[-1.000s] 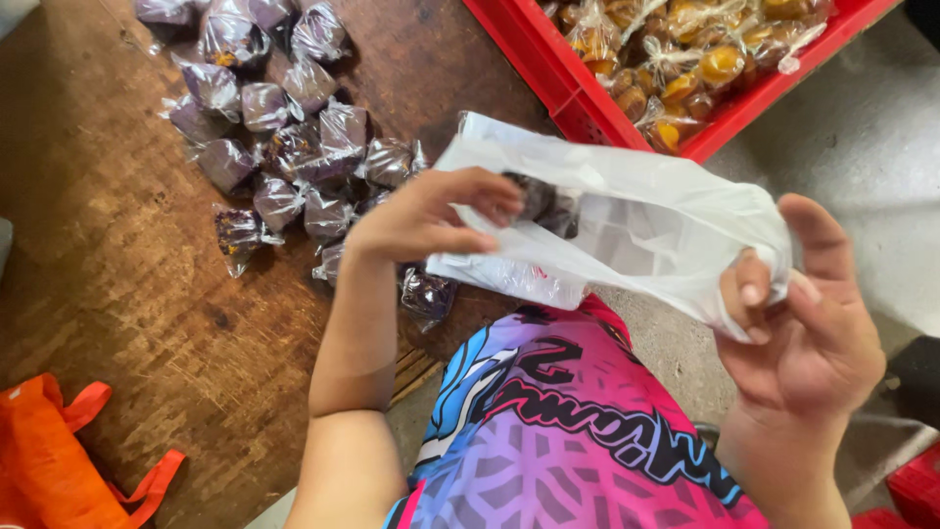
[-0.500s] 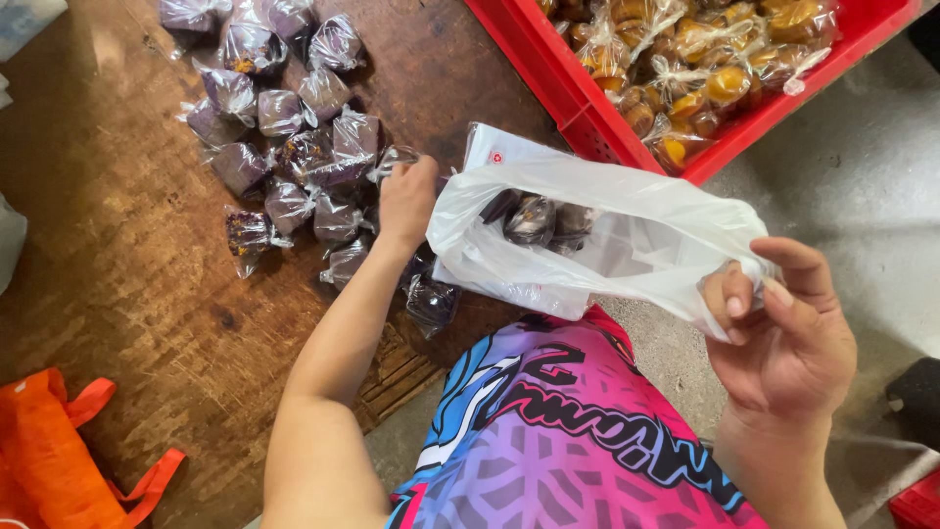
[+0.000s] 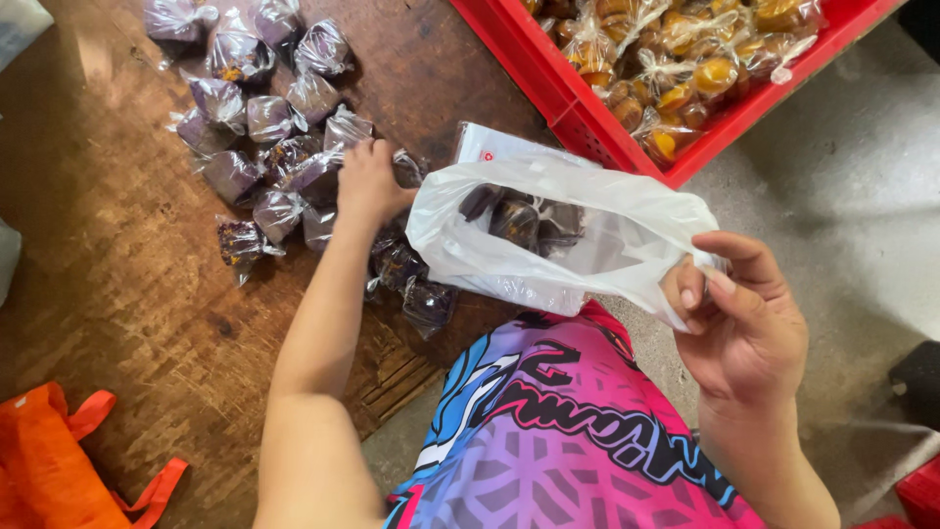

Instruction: The person places individually wrapped triangle-shaped bakery items into a plastic bag, ties the bag shut, and organizes bags of various bakery goods into red plastic crates.

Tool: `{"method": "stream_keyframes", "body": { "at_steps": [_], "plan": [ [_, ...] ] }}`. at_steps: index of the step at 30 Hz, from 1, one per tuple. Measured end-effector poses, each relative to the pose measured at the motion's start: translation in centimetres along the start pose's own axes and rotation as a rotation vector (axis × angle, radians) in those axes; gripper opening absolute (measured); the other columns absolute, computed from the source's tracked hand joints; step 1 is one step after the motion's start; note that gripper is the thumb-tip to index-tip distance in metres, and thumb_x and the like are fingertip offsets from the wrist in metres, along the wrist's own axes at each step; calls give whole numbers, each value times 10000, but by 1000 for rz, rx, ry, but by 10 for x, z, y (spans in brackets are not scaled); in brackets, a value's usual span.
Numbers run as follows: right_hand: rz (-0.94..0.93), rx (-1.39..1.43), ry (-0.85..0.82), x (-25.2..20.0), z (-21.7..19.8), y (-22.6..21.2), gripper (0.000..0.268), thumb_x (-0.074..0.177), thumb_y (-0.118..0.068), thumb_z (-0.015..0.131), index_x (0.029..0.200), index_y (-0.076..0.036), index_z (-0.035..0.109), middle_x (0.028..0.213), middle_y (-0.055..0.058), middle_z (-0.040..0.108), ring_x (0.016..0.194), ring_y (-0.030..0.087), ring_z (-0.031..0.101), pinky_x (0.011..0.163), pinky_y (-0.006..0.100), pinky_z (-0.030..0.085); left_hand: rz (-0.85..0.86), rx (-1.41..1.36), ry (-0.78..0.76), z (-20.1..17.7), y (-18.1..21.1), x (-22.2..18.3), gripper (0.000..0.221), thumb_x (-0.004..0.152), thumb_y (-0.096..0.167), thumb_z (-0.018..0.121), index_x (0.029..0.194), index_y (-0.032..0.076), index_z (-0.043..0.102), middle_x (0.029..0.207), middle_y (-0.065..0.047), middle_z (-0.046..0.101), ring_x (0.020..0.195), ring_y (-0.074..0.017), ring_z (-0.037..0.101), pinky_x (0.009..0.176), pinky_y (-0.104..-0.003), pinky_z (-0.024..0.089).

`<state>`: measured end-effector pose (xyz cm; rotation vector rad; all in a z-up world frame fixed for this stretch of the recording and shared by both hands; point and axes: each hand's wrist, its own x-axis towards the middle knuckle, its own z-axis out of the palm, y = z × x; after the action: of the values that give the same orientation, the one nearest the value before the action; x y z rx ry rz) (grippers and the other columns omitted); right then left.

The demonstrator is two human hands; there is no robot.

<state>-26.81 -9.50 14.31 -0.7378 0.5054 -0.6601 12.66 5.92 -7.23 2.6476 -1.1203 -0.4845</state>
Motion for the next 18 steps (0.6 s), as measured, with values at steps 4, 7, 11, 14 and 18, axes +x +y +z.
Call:
{"method": "stream_keyframes", "body": {
  "at_steps": [4,7,11,14,18],
  "plan": [
    [10,-6,8,1,0,2,253,1034,-47,646,1274,32,660,820,136,587,728,165,443,680,238,343,209,-171,184,38,23,-38,467,997,372,676,1377,128,561,1287,-150,584,1242,-363,562,1059,-498,481],
    [30,0,-13,2,4,4,263,1033,-58,651,1279,36,655,815,135,588,731,162,446,692,248,346,263,-223,320,49,34,-55,476,938,262,642,1385,115,563,1277,-228,545,1223,-428,526,1011,-470,486],
    [65,-34,-31,-1,12,6,314,1020,-81,666,1300,54,624,839,137,597,752,157,461,700,251,365,210,-403,266,32,33,-55,493,990,238,718,1454,159,572,1343,-228,540,1230,-410,544,1009,-444,500],
    [83,-118,3,-4,17,7,408,988,-88,671,1368,43,600,919,149,610,746,143,459,676,233,374,-234,-795,185,10,20,-40,759,698,301,904,1353,164,545,1265,-141,614,1162,-284,636,994,-437,545],
    [73,-122,0,-2,20,6,426,996,-81,671,1392,51,584,917,152,611,761,139,465,707,232,388,-133,-1733,165,-31,-14,-34,746,716,230,963,1326,102,553,1361,-172,643,1196,-321,663,1051,-470,611]
  ]
}}
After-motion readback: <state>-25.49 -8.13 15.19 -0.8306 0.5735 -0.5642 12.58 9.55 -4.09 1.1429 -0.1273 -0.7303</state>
